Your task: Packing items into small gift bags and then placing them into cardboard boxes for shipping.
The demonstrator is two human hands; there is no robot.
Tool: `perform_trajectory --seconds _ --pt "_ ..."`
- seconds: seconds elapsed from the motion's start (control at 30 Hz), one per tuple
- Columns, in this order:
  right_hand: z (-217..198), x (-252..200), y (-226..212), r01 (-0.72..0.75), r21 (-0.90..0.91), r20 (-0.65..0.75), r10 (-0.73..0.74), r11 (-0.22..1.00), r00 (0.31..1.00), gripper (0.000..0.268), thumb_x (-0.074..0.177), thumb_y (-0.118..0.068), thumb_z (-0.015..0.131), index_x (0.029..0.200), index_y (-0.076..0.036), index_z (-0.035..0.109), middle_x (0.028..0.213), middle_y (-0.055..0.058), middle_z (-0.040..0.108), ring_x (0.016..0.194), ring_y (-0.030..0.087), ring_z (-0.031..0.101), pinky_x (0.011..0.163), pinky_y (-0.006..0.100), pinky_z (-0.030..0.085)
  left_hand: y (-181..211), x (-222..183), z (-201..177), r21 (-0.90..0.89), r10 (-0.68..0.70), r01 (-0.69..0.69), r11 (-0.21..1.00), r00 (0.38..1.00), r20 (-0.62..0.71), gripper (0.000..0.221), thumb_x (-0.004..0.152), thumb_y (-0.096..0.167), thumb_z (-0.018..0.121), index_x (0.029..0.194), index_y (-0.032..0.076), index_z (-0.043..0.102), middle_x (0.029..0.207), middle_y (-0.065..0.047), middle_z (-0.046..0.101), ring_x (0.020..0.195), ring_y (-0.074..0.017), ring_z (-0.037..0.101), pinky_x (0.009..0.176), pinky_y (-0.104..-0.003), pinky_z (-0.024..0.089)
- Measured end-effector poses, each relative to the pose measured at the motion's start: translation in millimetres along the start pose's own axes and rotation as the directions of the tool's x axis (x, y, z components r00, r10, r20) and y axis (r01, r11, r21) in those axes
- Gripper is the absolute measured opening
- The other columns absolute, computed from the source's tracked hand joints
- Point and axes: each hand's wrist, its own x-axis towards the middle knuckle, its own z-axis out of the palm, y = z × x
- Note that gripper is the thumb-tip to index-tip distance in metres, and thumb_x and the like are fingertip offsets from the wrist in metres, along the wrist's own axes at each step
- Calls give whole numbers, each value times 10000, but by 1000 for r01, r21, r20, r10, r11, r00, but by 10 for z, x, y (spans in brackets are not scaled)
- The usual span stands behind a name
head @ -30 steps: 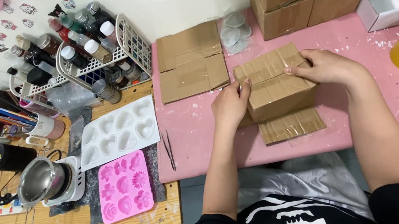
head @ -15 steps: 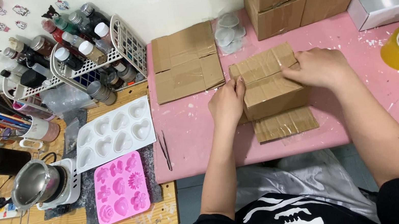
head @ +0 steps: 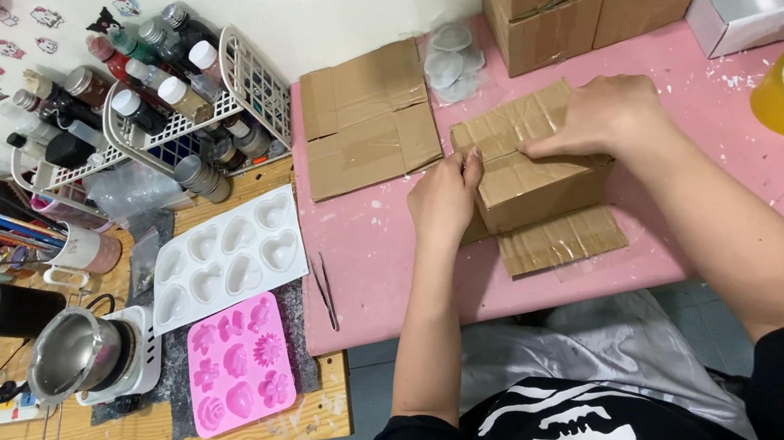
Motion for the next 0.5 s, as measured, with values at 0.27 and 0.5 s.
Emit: perform_trajectory --seconds 0.27,0.5 --pt "192 247 497 14 461 257 -149 887 955 657 834 -568 686 1130 14 756 1020 195 791 862 296 797 758 407 655 46 3 -71 -54 -26 29 998 998 55 446 1008 497 444 958 145 714 737 -126 709 810 -347 699 719 -498 512" --pt "400 123 659 41 731 161 -231 681 960 638 929 -569 573 1205 -3 674 1075 195 737 876 269 714 747 403 608 -6 3 77 -159 -12 6 987 999 -33 465 1010 498 447 900 112 681 769 -131 696 800 -353 687 682 -485 508"
